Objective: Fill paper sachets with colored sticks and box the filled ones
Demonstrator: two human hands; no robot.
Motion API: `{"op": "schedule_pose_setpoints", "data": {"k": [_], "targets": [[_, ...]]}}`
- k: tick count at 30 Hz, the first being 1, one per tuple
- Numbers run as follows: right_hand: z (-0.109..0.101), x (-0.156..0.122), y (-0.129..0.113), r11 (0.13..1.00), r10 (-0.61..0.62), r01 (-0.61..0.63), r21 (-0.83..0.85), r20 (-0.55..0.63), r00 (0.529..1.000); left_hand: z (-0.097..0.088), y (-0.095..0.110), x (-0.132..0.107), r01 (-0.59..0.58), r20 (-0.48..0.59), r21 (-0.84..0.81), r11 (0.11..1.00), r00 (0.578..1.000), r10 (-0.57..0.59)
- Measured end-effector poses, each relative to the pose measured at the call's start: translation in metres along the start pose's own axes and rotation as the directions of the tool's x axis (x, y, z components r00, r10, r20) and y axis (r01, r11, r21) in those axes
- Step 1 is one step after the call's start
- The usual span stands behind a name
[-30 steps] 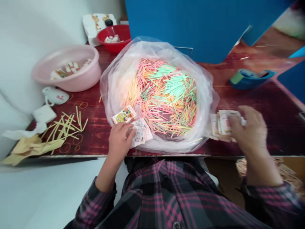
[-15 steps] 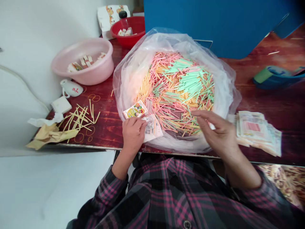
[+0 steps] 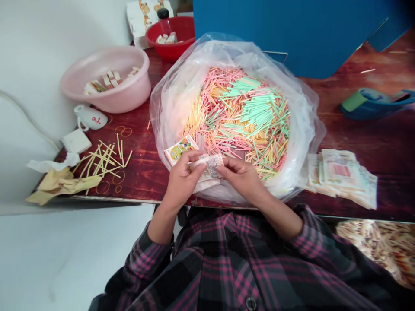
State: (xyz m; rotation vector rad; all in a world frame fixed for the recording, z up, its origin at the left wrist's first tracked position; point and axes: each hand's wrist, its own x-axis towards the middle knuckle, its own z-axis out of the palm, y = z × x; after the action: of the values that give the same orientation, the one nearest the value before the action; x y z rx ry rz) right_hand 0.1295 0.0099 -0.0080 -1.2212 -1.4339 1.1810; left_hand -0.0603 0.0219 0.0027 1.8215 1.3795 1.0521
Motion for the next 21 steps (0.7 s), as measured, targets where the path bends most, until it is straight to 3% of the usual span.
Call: {"op": "schedule_pose_setpoints", "data": {"k": [3,6,9,12,15,18,21], "targets": [[0.005,0.003,-0.003,0.956,-0.052,0.061,-0.288,0.04,0.998,-0.008,-0.006,0.006,-0.017,-0.048,0.169,0.986,0.999,0.025],[0.009,0.007,-0.009,0.783,-0.039,0.078,-0.617,0.077,0.996,-0.01,-0.013,0.012,-0.046,-0.037,0.338,0.94,0.997,0.062],[0.013,0.012,-0.016,0.649,0.032,0.067,-0.758,0.116,0.993,-0.008,-0.02,0.014,-0.071,-0.008,0.486,0.871,0.996,0.086],[0.018,0.016,-0.018,0.594,0.083,0.054,-0.803,0.127,0.988,-0.008,-0.023,0.013,-0.09,-0.048,0.552,0.829,0.989,0.14],[0.018,0.018,-0.013,0.625,0.095,0.034,-0.78,0.119,0.988,-0.015,-0.017,0.012,-0.117,-0.164,0.496,0.86,0.96,0.225],[0.006,0.016,-0.007,0.751,-0.027,0.049,-0.658,0.043,0.999,-0.024,-0.003,0.01,-0.1,-0.235,0.339,0.936,0.954,0.187],[-0.016,0.006,-0.009,0.927,-0.154,0.124,-0.354,-0.057,0.986,-0.027,0.014,0.006,-0.071,-0.103,0.173,0.982,0.991,0.09]]}}
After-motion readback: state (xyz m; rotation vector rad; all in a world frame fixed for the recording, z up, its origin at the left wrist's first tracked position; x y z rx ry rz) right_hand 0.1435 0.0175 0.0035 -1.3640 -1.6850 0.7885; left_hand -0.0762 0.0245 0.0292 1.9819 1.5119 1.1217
